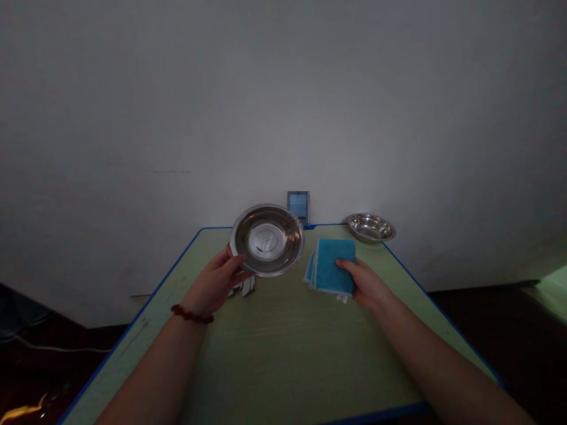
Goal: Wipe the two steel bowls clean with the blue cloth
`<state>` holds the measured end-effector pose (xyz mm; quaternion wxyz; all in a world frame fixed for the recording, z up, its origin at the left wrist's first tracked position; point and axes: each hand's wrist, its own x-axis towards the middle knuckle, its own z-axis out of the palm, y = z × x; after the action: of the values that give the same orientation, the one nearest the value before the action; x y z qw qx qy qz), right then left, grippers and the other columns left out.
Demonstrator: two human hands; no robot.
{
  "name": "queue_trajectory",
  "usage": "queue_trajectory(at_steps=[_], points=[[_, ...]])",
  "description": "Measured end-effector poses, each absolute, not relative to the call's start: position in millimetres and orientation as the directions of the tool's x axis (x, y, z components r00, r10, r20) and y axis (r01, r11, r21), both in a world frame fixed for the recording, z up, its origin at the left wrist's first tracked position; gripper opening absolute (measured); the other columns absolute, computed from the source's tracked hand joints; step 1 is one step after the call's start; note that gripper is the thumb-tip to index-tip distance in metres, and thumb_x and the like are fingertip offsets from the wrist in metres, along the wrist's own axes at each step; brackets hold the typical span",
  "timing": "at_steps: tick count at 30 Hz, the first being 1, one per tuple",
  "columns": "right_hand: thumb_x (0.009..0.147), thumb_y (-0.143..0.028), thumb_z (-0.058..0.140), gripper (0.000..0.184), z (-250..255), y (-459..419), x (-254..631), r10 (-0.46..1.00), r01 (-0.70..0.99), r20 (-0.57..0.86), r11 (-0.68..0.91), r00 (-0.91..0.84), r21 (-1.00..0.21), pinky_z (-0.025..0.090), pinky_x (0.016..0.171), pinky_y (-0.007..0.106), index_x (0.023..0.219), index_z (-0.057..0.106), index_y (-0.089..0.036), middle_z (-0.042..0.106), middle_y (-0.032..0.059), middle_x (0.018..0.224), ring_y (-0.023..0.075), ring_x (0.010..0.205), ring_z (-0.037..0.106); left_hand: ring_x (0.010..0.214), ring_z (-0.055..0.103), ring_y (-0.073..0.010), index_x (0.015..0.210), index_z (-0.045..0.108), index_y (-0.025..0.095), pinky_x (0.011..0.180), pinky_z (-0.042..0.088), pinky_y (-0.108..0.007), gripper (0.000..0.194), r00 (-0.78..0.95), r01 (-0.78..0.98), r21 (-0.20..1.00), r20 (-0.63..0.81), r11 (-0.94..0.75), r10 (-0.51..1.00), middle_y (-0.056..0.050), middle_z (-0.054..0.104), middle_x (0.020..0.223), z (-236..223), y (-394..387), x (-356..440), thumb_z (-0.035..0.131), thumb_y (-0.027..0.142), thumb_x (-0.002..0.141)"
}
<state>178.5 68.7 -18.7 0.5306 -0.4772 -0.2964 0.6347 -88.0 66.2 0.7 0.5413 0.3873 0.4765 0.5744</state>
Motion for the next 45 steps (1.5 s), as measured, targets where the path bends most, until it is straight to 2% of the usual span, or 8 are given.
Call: queue_trajectory(at_steps=[8,11,20,25,31,34,41,45], points=[[0.061,-0.023,0.066,0.028,-21.3,76.6,184.3,0.977,-0.211,-0.127,-0.089,0.170,-0.973,0.052,0.077,0.038,0.088,0.059,-0.020,0.070,0.0014,0.081,0.0220,0.078,0.066,0.069,0.061,-0.0154,0.080,0.065,0.019,0.059,0.051,-0.025,0.021,-0.059,-0.196,0.976,-0.102,0.089,0.993,-0.001,0.066,0.075,0.5,60.9,-78.9,0.070,0.022,0.060],[0.059,-0.026,0.068,0.033,-22.0,78.1,186.6,0.975,-0.163,-0.066,-0.031,0.211,-0.986,0.052,0.075,0.038,0.091,0.058,-0.021,0.070,0.0012,0.083,0.0217,0.077,0.065,0.070,0.061,-0.0151,0.077,0.065,0.020,0.058,0.050,-0.023,0.017,-0.021,-0.181,0.977,-0.120,0.114,0.993,0.000,0.065,0.076,-1.5,60.3,-75.8,0.070,0.022,0.061],[0.059,-0.033,0.068,0.033,-29.0,83.1,193.4,0.982,-0.023,0.040,0.045,0.183,-0.999,0.051,0.071,0.038,0.089,0.060,-0.021,0.068,0.0000,0.076,0.0214,0.072,0.064,0.070,0.060,-0.0153,0.067,0.062,0.021,0.063,0.052,-0.026,0.009,0.048,-0.184,0.972,-0.141,0.148,0.989,0.001,0.061,0.068,-11.4,60.3,-69.8,0.069,0.024,0.063],[0.060,-0.032,0.068,0.029,-32.2,85.8,195.4,0.978,0.019,0.058,0.055,0.200,-0.998,0.051,0.070,0.038,0.085,0.061,-0.021,0.068,0.0004,0.075,0.0209,0.069,0.063,0.070,0.060,-0.0160,0.072,0.063,0.021,0.067,0.054,-0.031,0.011,0.065,-0.182,0.968,-0.162,0.172,0.985,0.001,0.060,0.069,-9.7,58.5,-69.0,0.069,0.025,0.064],[0.062,-0.034,0.067,0.029,-38.3,89.6,199.1,0.976,0.048,0.080,0.071,0.202,-0.996,0.051,0.070,0.038,0.087,0.061,-0.022,0.067,-0.0004,0.075,0.0199,0.068,0.062,0.073,0.059,-0.0166,0.062,0.058,0.019,0.067,0.055,-0.032,0.014,0.095,-0.180,0.969,-0.155,0.170,0.983,-0.001,0.061,0.071,-11.8,58.8,-68.5,0.069,0.027,0.065],[0.064,-0.035,0.065,0.029,-39.2,90.5,200.6,0.974,0.086,0.107,0.092,0.200,-0.992,0.051,0.070,0.036,0.089,0.060,-0.022,0.067,-0.0005,0.076,0.0189,0.068,0.061,0.070,0.058,-0.0164,0.057,0.055,0.019,0.066,0.055,-0.033,0.018,0.070,-0.197,0.963,-0.175,0.186,0.982,-0.001,0.059,0.066,-12.0,59.1,-68.0,0.071,0.025,0.064],[0.065,-0.036,0.062,0.026,-35.9,90.0,200.6,0.965,0.222,0.175,0.130,0.195,-0.966,0.050,0.066,0.035,0.086,0.060,-0.021,0.065,0.0001,0.073,0.0180,0.064,0.059,0.068,0.059,-0.0164,0.066,0.053,0.020,0.065,0.054,-0.034,0.014,0.047,-0.212,0.948,-0.231,0.235,0.972,0.000,0.059,0.069,-8.6,58.9,-65.1,0.067,0.023,0.067],[0.066,-0.040,0.058,0.033,-38.9,92.4,202.0,0.951,0.309,0.242,0.175,0.192,-0.935,0.050,0.066,0.035,0.091,0.060,-0.018,0.065,0.0019,0.077,0.0192,0.068,0.059,0.072,0.060,-0.0139,0.076,0.050,0.020,0.071,0.053,-0.033,0.010,0.067,-0.181,0.944,-0.270,0.277,0.961,0.001,0.060,0.078,-2.4,56.4,-62.7,0.060,0.022,0.074]])
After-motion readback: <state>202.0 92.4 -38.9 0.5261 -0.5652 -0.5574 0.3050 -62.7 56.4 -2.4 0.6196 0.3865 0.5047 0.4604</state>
